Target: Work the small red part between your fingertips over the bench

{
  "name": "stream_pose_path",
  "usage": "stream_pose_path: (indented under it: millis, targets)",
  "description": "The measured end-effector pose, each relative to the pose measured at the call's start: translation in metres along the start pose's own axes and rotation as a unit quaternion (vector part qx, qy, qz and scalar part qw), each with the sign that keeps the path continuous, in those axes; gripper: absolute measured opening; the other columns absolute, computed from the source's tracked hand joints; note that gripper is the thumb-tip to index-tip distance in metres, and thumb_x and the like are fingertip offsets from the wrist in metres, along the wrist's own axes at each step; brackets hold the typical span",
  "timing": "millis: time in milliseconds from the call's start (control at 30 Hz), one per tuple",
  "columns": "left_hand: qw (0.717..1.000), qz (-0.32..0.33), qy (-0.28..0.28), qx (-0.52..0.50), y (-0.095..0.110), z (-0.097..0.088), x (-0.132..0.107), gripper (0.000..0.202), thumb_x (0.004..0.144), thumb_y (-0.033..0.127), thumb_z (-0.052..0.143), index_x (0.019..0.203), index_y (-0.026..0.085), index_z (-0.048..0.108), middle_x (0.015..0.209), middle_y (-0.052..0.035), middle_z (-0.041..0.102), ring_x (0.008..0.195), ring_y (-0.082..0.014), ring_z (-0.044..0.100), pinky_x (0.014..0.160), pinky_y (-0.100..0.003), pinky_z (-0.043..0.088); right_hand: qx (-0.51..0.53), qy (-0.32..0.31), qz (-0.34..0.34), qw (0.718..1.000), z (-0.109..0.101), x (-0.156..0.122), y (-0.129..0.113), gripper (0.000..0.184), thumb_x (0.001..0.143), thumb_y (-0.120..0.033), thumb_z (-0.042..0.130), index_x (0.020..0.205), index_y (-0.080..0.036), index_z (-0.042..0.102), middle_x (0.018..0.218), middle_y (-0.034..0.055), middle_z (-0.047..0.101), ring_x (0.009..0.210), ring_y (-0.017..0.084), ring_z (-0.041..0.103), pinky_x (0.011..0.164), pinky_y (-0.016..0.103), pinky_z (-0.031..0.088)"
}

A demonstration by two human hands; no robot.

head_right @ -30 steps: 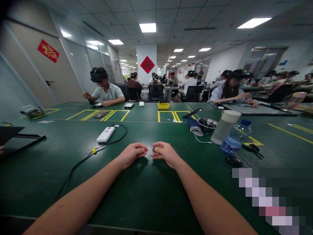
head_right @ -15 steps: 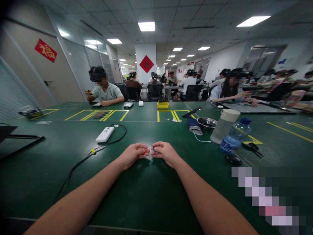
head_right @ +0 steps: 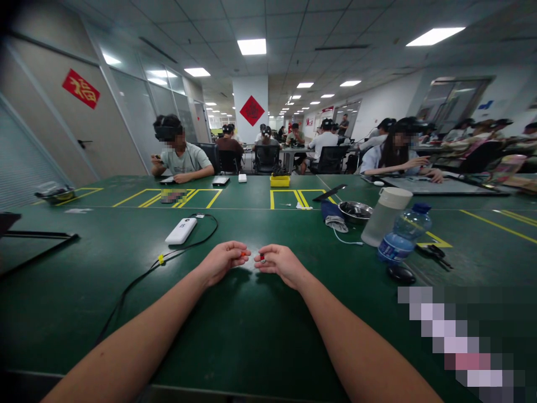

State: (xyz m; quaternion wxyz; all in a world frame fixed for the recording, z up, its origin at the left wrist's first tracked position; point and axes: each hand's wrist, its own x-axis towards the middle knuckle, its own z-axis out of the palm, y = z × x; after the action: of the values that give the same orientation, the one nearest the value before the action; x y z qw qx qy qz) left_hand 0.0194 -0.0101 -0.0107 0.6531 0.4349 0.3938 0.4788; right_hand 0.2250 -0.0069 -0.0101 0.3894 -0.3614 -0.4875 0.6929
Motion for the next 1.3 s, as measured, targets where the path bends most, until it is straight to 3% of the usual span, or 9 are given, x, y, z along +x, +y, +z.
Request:
stream_pose_path:
  millis: [300,600,1300]
  targets:
    - [1.000,-0.017,-0.009,0.001,0.001,0.004,-0.001,0.017,0.073,0.002,0.056,0.089,0.008,0.059,0.092,-0.0165,0.067,0.073,-0.0149,0.067,0.072,-0.027,0.054,0.002,0.016,-0.003,1.000,-0.006,0.004,0.001,0.018,0.077,-0.014,0.057,0.095,-0.013,0.056,0.094,0.0140,0.068,0.080,0.022,0.069,0.071,0.033,0.056]
    - [0.998,-0.006,-0.059,0.028,-0.015,0.014,-0.002,0.021,0.072,0.002,0.060,0.092,0.009,0.059,0.093,-0.0141,0.067,0.077,-0.0143,0.066,0.075,-0.025,0.053,-0.016,0.044,-0.016,0.999,-0.009,0.004,-0.001,0.022,0.072,-0.013,0.061,0.094,-0.015,0.057,0.090,0.0099,0.067,0.077,0.020,0.069,0.071,0.033,0.055]
    - [0.998,-0.025,-0.052,0.006,-0.014,0.003,0.003,0.023,0.074,0.004,0.060,0.096,0.009,0.057,0.094,-0.0145,0.067,0.068,-0.0107,0.065,0.071,-0.024,0.053,-0.051,-0.008,-0.032,0.998,0.000,-0.001,0.001,0.027,0.073,-0.023,0.070,0.096,-0.015,0.058,0.089,0.0083,0.066,0.077,0.018,0.068,0.069,0.030,0.057]
